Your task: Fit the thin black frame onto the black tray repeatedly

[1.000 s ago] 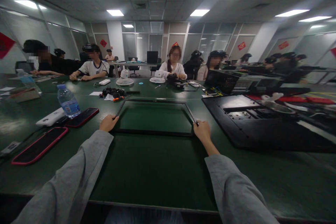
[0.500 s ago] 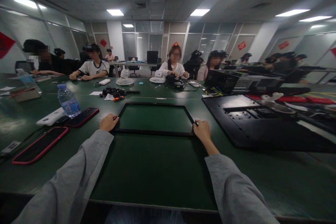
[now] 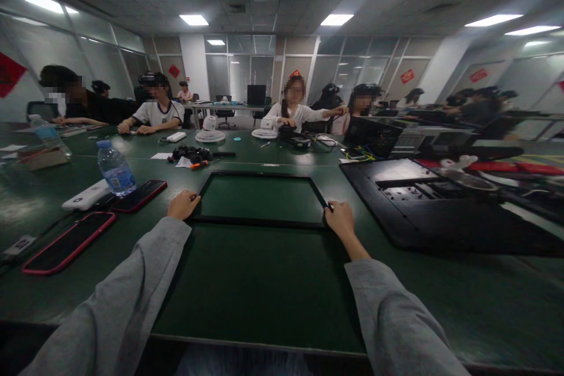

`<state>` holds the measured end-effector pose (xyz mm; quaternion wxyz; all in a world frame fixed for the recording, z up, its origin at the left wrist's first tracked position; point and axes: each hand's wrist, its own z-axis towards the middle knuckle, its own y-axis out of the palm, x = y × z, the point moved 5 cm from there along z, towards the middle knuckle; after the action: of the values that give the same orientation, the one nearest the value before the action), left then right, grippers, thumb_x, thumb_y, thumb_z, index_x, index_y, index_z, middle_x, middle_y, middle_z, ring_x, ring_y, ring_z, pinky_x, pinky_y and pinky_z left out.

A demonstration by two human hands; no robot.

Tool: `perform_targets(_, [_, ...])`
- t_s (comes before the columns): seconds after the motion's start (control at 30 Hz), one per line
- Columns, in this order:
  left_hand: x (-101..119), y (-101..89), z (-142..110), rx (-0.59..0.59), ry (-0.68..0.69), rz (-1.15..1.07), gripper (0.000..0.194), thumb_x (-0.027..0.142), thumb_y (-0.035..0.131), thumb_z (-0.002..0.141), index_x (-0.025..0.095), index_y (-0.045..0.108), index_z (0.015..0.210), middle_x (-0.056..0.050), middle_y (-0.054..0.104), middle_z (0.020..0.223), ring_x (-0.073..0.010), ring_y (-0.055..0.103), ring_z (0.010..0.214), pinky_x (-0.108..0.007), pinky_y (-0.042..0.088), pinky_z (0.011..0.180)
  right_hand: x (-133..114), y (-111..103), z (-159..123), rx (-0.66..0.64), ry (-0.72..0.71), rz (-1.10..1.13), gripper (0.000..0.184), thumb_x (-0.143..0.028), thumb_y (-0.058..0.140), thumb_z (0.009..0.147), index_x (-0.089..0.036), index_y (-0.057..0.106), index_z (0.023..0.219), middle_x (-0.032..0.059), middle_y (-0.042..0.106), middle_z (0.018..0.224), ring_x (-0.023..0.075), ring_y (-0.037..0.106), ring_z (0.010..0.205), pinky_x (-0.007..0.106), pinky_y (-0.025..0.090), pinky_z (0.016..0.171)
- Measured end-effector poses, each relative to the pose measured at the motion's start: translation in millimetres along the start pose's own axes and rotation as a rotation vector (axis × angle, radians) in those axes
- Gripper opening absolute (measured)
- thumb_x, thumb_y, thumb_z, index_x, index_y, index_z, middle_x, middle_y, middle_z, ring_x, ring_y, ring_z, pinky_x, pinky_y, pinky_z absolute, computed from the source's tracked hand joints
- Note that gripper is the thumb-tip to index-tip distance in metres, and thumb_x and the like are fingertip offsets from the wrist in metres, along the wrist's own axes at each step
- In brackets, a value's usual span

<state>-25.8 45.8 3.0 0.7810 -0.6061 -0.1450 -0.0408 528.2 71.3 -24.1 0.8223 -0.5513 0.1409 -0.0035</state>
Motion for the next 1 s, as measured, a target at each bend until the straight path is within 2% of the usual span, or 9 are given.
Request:
perform_targets(0.47, [-0.6, 1.0, 0.7, 0.001, 0.000, 0.012, 0.040, 0.043, 0.043, 0.096, 0.022, 0.071, 0.114, -0.011, 0.066, 0.117, -0.0238, 0.063, 0.105, -0.032, 0.048, 0.086, 1.3, 0.5, -0.4, -0.011, 0.027, 0.014, 0.044, -0.032, 0.050, 0.092, -0.011, 0.068, 0.127, 0.0185, 0.064, 0.108, 0.0261, 0.061, 0.100, 0.033, 0.045, 0.089])
perform_targets(1.0, [0.2, 0.5, 0.5, -0.014, -0.001, 0.012, 0.039, 0.043, 0.042, 0.096, 0.023, 0.071, 0.112, -0.011, 0.065, 0.116, -0.0237, 0.063, 0.103, -0.032, 0.047, 0.084, -0.7, -0.8, 0.0, 0.016, -0.020, 0.011, 0.043, -0.030, 0.050, 0.090, -0.010, 0.069, 0.123, 0.0173, 0.066, 0.101, 0.0267, 0.061, 0.098, 0.035, 0.046, 0.089])
